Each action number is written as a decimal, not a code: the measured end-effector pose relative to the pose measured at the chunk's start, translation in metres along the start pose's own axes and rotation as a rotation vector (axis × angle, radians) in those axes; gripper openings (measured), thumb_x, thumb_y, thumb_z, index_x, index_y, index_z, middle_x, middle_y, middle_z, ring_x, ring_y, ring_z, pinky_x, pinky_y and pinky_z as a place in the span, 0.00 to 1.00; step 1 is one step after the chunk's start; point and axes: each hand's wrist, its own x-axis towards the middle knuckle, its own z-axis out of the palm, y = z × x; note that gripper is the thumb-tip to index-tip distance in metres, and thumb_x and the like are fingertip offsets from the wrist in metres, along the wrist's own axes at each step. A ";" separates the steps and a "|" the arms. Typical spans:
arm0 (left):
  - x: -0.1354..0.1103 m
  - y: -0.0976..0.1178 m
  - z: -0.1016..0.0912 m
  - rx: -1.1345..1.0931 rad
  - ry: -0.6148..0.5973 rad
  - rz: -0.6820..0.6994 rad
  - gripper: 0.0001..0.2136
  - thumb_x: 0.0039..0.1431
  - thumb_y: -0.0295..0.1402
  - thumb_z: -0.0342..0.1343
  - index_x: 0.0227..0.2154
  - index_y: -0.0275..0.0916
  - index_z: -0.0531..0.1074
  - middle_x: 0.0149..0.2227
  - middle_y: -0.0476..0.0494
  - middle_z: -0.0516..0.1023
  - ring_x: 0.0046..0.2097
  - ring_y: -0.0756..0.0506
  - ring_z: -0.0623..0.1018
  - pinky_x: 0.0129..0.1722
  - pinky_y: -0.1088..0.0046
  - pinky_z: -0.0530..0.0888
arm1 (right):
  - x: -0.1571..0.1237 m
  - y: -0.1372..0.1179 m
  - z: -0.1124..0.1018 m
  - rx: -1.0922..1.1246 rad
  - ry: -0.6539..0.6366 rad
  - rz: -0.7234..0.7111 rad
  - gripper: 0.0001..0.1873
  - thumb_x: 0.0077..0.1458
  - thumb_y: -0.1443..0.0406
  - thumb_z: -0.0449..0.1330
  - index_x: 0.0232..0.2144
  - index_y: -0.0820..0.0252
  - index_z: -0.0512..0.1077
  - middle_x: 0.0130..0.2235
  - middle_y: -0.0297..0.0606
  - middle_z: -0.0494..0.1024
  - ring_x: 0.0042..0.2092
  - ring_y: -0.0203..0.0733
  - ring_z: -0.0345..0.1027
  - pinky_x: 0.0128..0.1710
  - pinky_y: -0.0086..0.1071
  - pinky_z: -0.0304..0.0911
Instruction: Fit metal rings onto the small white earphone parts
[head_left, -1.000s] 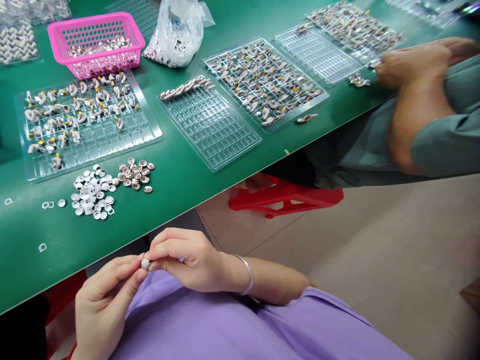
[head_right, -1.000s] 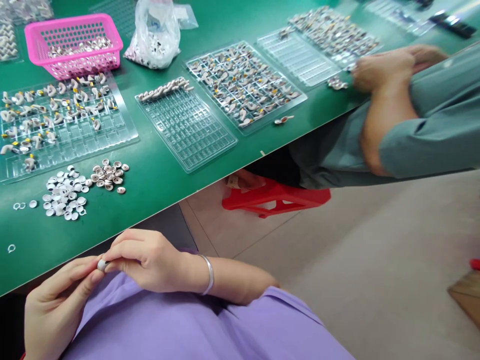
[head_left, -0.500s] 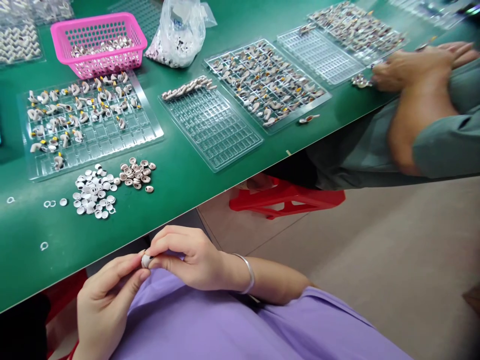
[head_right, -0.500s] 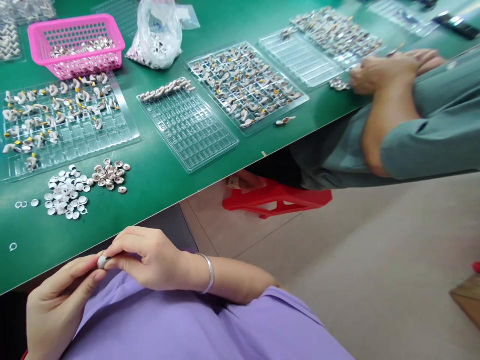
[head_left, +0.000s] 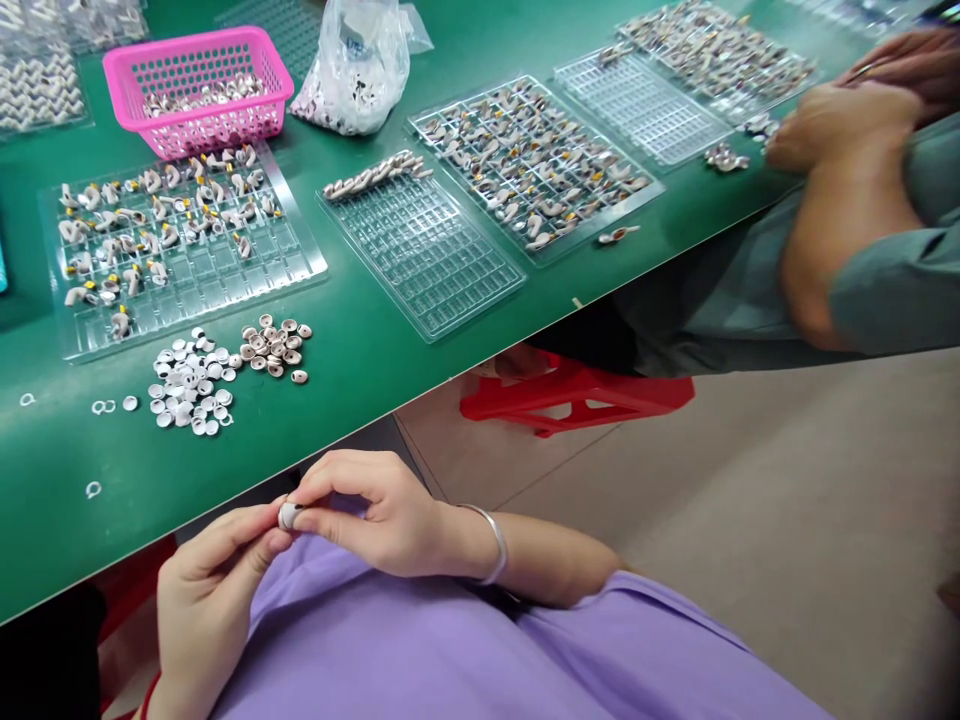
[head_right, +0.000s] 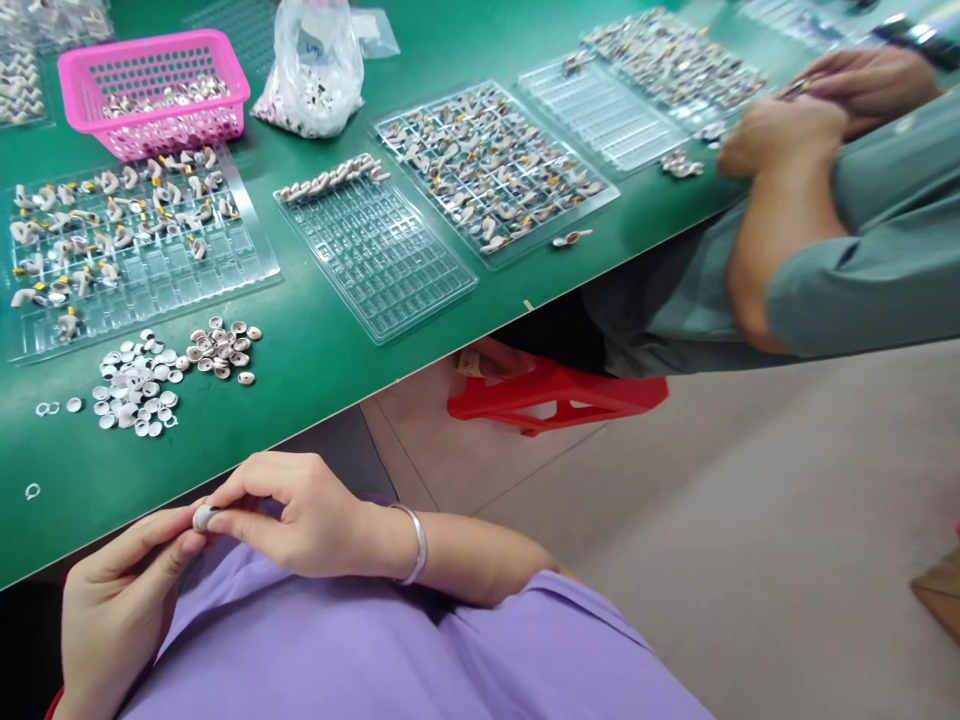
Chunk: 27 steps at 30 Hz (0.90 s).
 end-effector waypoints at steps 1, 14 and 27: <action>-0.001 -0.002 0.000 -0.010 0.006 -0.019 0.07 0.50 0.37 0.71 0.34 0.48 0.85 0.35 0.46 0.87 0.35 0.44 0.85 0.36 0.76 0.83 | 0.000 0.000 0.000 0.002 0.001 0.006 0.03 0.60 0.68 0.65 0.36 0.65 0.78 0.35 0.41 0.83 0.36 0.36 0.77 0.38 0.27 0.73; -0.006 -0.021 -0.003 -0.138 0.013 -0.249 0.14 0.45 0.42 0.73 0.33 0.39 0.85 0.33 0.39 0.86 0.34 0.39 0.85 0.36 0.64 0.84 | 0.000 -0.003 0.001 -0.010 -0.029 0.070 0.06 0.61 0.66 0.63 0.34 0.64 0.78 0.33 0.40 0.82 0.34 0.36 0.74 0.35 0.29 0.72; -0.005 0.000 0.004 0.003 0.063 -0.022 0.06 0.50 0.34 0.70 0.33 0.45 0.84 0.34 0.47 0.87 0.33 0.45 0.85 0.34 0.78 0.82 | -0.001 -0.001 0.005 0.069 0.004 0.140 0.05 0.59 0.66 0.65 0.34 0.64 0.78 0.33 0.39 0.82 0.33 0.34 0.74 0.33 0.27 0.70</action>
